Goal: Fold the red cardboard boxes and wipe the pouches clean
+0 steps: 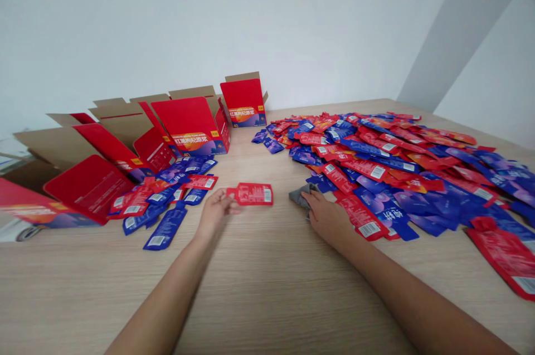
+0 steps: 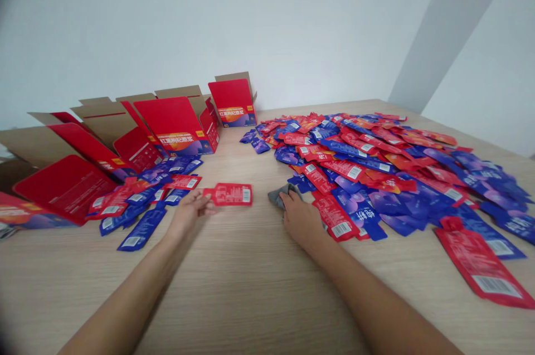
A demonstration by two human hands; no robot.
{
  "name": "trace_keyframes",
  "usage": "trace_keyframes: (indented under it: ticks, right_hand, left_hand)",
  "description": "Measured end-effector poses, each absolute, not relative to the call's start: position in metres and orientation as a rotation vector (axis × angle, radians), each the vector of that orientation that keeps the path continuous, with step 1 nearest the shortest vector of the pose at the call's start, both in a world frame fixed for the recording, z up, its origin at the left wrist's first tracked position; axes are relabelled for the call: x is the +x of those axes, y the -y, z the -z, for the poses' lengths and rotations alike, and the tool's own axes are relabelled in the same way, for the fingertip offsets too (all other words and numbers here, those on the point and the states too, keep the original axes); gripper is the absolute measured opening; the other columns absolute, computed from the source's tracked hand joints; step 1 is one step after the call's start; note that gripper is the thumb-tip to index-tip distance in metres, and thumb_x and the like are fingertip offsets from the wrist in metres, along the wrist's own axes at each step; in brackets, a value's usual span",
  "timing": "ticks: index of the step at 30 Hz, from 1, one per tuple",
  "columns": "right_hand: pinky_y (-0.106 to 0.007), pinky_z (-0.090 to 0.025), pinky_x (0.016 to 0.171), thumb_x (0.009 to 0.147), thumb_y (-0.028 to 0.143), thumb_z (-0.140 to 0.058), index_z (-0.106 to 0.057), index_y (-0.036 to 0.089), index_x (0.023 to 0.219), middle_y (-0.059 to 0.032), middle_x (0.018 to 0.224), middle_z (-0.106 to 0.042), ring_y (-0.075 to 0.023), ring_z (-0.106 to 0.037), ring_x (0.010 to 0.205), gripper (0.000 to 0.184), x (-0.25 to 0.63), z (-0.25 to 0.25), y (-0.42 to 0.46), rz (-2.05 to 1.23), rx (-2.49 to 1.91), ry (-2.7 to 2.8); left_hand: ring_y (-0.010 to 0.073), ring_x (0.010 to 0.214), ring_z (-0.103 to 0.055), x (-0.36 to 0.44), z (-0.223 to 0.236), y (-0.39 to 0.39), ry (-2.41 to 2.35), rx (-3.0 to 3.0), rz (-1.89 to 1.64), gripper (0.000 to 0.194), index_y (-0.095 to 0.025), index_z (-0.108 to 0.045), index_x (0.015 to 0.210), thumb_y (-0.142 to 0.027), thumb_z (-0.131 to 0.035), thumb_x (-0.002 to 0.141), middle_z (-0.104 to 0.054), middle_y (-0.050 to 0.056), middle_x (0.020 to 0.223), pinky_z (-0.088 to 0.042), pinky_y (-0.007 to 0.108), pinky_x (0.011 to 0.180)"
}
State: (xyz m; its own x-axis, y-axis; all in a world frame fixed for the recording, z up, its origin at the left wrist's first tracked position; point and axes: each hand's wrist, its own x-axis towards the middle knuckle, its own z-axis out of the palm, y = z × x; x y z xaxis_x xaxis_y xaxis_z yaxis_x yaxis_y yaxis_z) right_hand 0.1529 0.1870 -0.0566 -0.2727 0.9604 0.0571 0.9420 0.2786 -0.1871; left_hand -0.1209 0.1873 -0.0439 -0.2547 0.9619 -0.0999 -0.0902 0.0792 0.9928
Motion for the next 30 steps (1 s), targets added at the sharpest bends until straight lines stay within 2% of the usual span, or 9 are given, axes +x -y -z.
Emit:
trace_keyframes:
  ticks: [3,5,7,10,14,17,20,25,30]
  right_hand:
    - [-0.037,-0.051,0.075,0.082,0.014,-0.038,-0.043,0.018,0.133,-0.0105,0.139,-0.043,-0.0249,-0.061,0.098,0.051,0.151,0.057,-0.187,-0.184,-1.784,2.368]
    - [-0.037,-0.051,0.074,0.082,0.014,-0.038,-0.043,0.018,0.133,-0.0110,0.139,-0.043,-0.0247,-0.062,0.097,0.051,0.149,0.057,-0.188,-0.199,-1.775,2.359]
    - [-0.036,-0.051,0.075,0.082,0.015,-0.038,-0.043,0.018,0.133,-0.0112,0.138,-0.044,-0.0241,-0.061,0.098,0.051,0.147,0.058,-0.191,-0.217,-1.750,2.353]
    - [-0.034,-0.050,0.079,0.082,0.015,-0.039,-0.043,0.019,0.133,-0.0098,0.138,-0.044,-0.0230,-0.059,0.103,0.052,0.146,0.059,-0.194,-0.254,-1.722,2.340]
    - [-0.032,-0.049,0.081,0.082,0.015,-0.040,-0.042,0.021,0.134,-0.0090,0.139,-0.043,-0.0220,-0.057,0.107,0.052,0.146,0.059,-0.196,-0.324,-1.715,2.297]
    - [-0.034,-0.049,0.082,0.081,0.015,-0.039,-0.043,0.021,0.133,-0.0084,0.139,-0.043,-0.0224,-0.056,0.109,0.052,0.148,0.059,-0.197,-0.357,-1.690,2.271]
    - [-0.033,-0.049,0.082,0.081,0.016,-0.039,-0.045,0.021,0.131,-0.0069,0.137,-0.045,-0.0216,-0.055,0.110,0.051,0.151,0.060,-0.199,-0.376,-1.655,2.246]
    - [-0.032,-0.048,0.083,0.081,0.016,-0.039,-0.046,0.021,0.129,-0.0060,0.135,-0.048,-0.0202,-0.053,0.112,0.050,0.155,0.060,-0.200,-0.398,-1.610,2.198]
    - [-0.035,-0.043,0.093,0.079,0.014,-0.041,-0.049,0.020,0.127,-0.0062,0.132,-0.050,-0.0201,-0.052,0.112,0.049,0.160,0.067,-0.205,-0.444,-1.579,2.093]
  left_hand:
    - [0.0148,0.063,-0.067,-0.149,0.031,-0.191,-1.325,0.787,-1.881,0.008,-0.016,-0.050,0.072,-0.011,-0.055,0.073,-0.064,-0.002,0.062,-0.054,0.023,0.056]
    - [0.0134,0.070,-0.068,-0.155,0.031,-0.193,-1.279,0.620,-2.082,0.010,-0.016,-0.048,0.072,-0.010,-0.047,0.080,-0.065,-0.001,0.066,-0.055,0.023,0.065]
    - [0.0137,0.074,-0.068,-0.147,0.038,-0.196,-1.273,0.531,-1.978,0.013,-0.015,-0.049,0.074,-0.012,-0.042,0.085,-0.067,0.004,0.074,-0.055,0.025,0.070]
    - [0.0167,0.071,-0.068,-0.111,0.051,-0.210,-1.263,0.612,-1.562,0.008,-0.012,-0.050,0.080,-0.016,-0.046,0.085,-0.067,0.010,0.081,-0.055,0.029,0.069]
    - [0.0146,0.062,-0.066,-0.042,0.054,-0.259,-1.347,0.859,-1.210,0.003,-0.014,-0.048,0.082,-0.016,-0.050,0.084,-0.064,0.006,0.078,-0.054,0.031,0.062]
    - [0.0119,0.055,-0.062,0.003,0.049,-0.309,-1.389,0.911,-1.134,0.006,-0.014,-0.050,0.081,-0.015,-0.055,0.081,-0.059,0.001,0.068,-0.052,0.026,0.058]
    - [0.0130,0.057,-0.061,0.036,0.048,-0.352,-1.428,0.925,-1.054,0.008,-0.012,-0.054,0.082,-0.019,-0.054,0.083,-0.057,0.001,0.064,-0.050,0.026,0.056]
    - [0.0109,0.070,-0.059,0.054,0.051,-0.375,-1.455,0.918,-1.022,0.021,-0.011,-0.057,0.099,-0.028,-0.053,0.086,-0.061,0.004,0.088,-0.051,0.027,0.062]
    - [0.0092,0.049,-0.059,0.016,0.052,-0.334,-1.421,0.887,-1.146,0.004,-0.011,-0.052,0.084,-0.007,-0.051,0.082,-0.061,0.002,0.061,-0.043,0.017,0.046]
